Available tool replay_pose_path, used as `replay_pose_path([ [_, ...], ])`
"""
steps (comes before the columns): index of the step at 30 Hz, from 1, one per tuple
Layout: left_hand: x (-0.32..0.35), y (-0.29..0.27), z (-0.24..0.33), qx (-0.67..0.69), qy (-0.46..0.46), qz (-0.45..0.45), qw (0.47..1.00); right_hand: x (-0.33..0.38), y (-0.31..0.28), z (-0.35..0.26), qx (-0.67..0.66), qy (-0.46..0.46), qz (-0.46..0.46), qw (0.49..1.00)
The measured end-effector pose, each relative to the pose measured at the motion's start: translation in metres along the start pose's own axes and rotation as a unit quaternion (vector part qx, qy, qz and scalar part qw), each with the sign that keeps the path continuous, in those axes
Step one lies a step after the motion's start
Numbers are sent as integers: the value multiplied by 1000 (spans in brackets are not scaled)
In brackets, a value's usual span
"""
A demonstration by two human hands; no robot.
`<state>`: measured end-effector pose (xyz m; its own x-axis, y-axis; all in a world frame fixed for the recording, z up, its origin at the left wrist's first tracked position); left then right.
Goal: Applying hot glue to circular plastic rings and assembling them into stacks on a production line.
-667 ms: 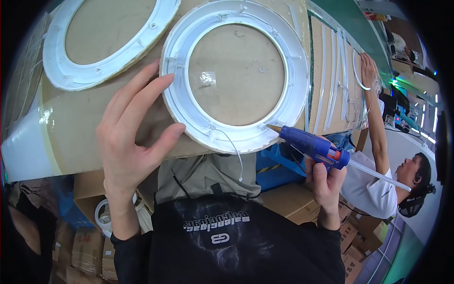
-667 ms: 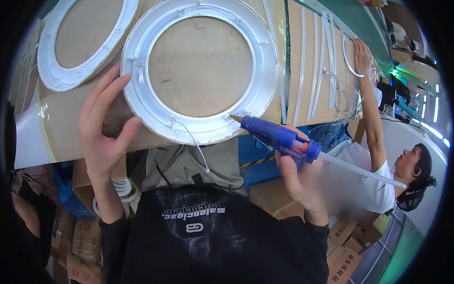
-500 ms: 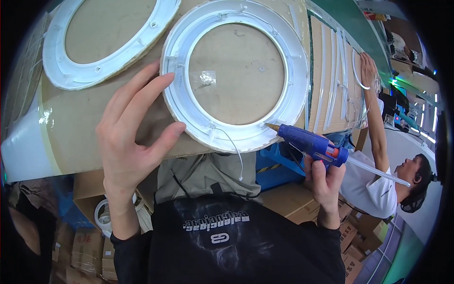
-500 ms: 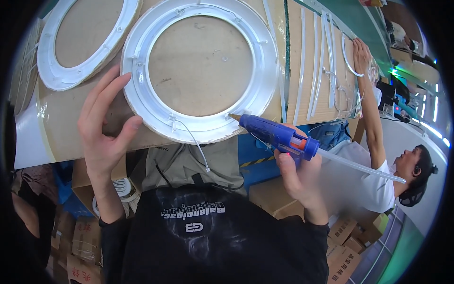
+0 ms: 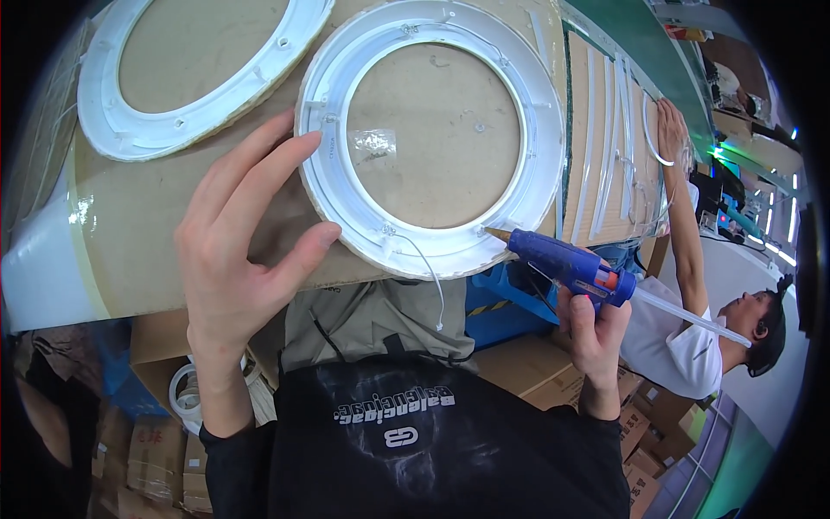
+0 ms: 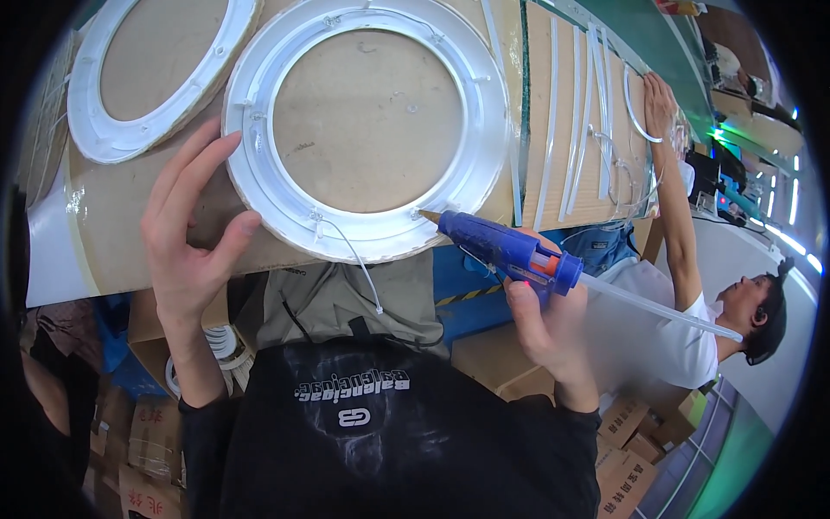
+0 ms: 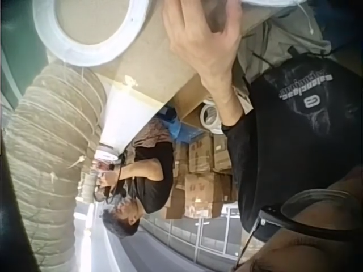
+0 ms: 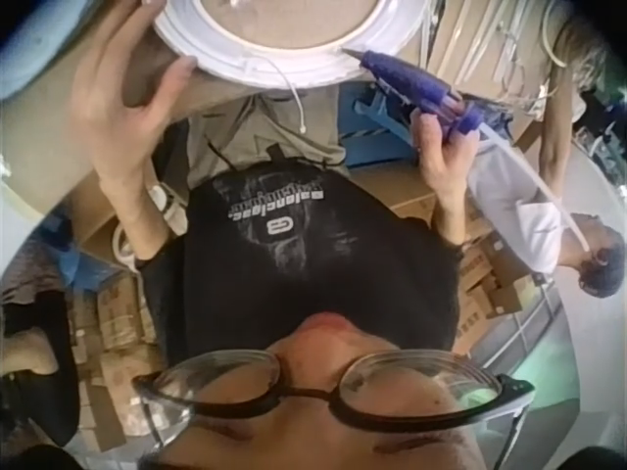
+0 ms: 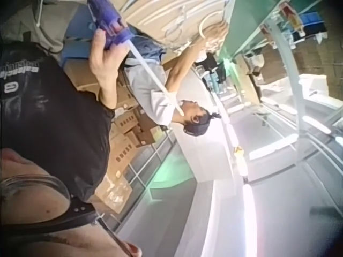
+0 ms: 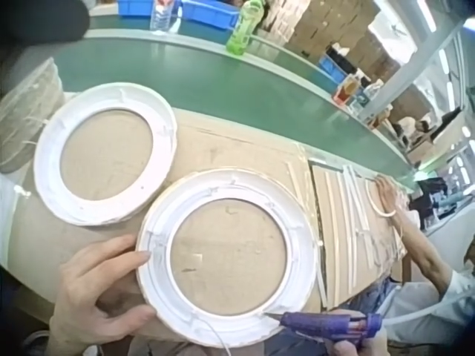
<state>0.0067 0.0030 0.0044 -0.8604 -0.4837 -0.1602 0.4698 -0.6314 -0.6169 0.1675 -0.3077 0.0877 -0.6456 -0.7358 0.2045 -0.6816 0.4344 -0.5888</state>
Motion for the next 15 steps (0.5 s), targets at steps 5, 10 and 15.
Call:
replay_pose_path([
  [5, 0, 1, -1, 2, 5, 0, 1000, 3, -2, -2, 9, 6, 7, 1000],
  [10, 1, 0, 0, -3, 4, -1, 1000, 4, -1, -1, 7, 3, 7, 1000],
  [15, 0, 1, 0, -1, 1, -1, 1000, 6, -3, 0, 16, 3, 2, 1000],
])
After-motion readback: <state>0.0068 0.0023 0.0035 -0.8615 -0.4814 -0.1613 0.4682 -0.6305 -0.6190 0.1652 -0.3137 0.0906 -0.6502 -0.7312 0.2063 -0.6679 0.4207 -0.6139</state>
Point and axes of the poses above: each hand's wrist, its own x-axis away from the middle knuckle, its own y-axis out of the palm, z = x × y, the point moved 1 cm from there along -x, towards the middle knuckle, and after that the axes turned 6 degrees about -y, right-handed, at the moved point
